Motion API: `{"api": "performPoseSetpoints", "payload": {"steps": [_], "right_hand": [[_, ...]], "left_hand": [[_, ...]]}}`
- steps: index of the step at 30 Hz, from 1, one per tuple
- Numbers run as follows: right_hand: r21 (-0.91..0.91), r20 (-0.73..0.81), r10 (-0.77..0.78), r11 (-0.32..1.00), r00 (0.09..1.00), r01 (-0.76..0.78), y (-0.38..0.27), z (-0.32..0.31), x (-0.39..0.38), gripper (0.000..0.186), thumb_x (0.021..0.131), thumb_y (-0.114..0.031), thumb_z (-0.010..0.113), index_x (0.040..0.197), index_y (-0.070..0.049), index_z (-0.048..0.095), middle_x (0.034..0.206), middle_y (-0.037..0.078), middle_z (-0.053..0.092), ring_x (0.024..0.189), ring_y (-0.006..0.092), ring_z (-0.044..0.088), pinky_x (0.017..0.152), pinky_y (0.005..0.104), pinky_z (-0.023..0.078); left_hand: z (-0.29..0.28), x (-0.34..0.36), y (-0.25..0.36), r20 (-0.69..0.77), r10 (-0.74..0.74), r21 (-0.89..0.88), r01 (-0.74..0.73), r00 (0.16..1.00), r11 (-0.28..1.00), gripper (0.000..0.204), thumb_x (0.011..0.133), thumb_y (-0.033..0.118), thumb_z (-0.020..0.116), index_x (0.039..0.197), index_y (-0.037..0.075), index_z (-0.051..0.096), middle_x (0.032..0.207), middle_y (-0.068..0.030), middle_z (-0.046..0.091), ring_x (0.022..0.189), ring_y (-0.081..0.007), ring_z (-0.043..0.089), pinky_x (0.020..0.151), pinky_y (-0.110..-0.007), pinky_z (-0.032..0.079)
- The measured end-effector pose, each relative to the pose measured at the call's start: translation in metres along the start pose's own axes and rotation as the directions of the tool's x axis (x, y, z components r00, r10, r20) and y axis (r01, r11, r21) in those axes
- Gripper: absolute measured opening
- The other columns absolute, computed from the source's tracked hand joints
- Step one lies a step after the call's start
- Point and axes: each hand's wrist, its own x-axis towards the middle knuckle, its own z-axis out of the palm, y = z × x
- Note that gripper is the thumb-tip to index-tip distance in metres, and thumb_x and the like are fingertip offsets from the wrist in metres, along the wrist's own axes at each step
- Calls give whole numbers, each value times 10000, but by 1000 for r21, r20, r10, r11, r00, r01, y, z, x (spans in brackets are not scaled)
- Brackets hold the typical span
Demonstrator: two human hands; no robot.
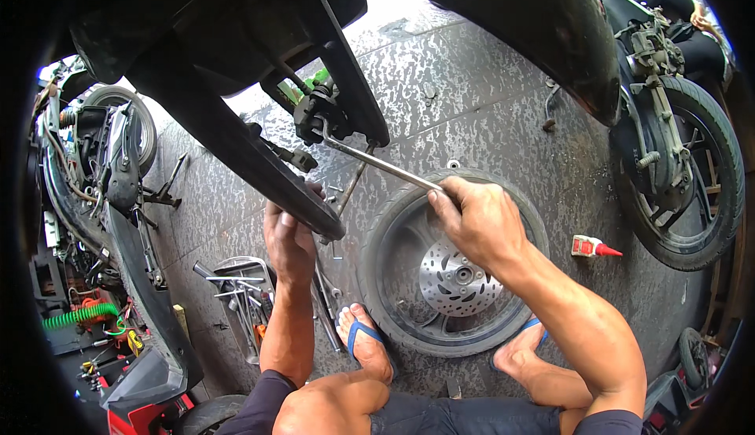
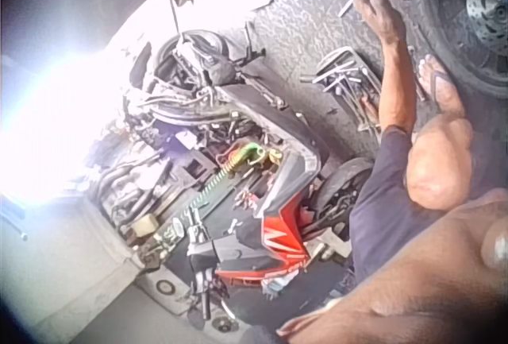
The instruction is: The person removes and replaces components on a motorcycle wheel and fork by hand and with various tools, including loosening bolts and applying a liquid from a bottle to the brake assembly.
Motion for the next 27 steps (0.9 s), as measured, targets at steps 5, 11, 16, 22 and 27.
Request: {"api": "performPoseSetpoints", "payload": {"steps": [5, 11, 16, 22, 27], "right_hand": [[-291, -191, -294, 928, 937, 232, 29, 8, 11, 299, 929, -318, 676, 776, -63, 646, 670, 166, 664, 637, 365, 683, 577, 463, 531], [-500, -149, -397, 821, 906, 277, 51, -5, 34, 422, 916, -467, 671, 736, -92, 603, 652, 121, 665, 567, 325, 674, 486, 432, 508], [-416, -126, -239, 894, 963, 167, 23, 11, 9, 318, 936, -395, 652, 826, -99, 613, 710, 133, 680, 634, 362, 690, 550, 480, 531], [-385, -200, -235, 912, 951, 145, 37, 36, 5, 267, 944, -360, 642, 870, -105, 613, 744, 123, 659, 619, 353, 675, 536, 469, 525], [-475, -234, -386, 846, 892, 241, 54, 33, 20, 265, 918, -360, 673, 828, -118, 611, 676, 88, 652, 555, 292, 663, 484, 401, 521]], "left_hand": [[34, 13, 30, 143, 5, 10, -6, 990, 1000, 464, 919, 316, 671, 1183, -53, 574, 983, -178, 688, 900, -213, 665, 834, -342, 522], [56, 14, 28, 59, -37, 94, 31, 998, 995, 123, 911, 95, 725, 918, -17, 676, 810, -86, 707, 700, -128, 664, 652, -254, 524], [53, 11, 21, 10, 25, 69, -26, 1000, 997, 166, 901, 130, 757, 915, -9, 667, 776, -83, 697, 659, -127, 651, 624, -252, 514], [57, 13, 20, 17, 47, 20, -47, 999, 999, 173, 896, 130, 764, 907, -4, 655, 764, -93, 692, 639, -135, 643, 615, -256, 509], [60, 13, 18, 11, 61, -1, -61, 998, 998, 155, 897, 108, 755, 902, -4, 648, 752, -98, 687, 633, -140, 645, 616, -260, 513]]}}
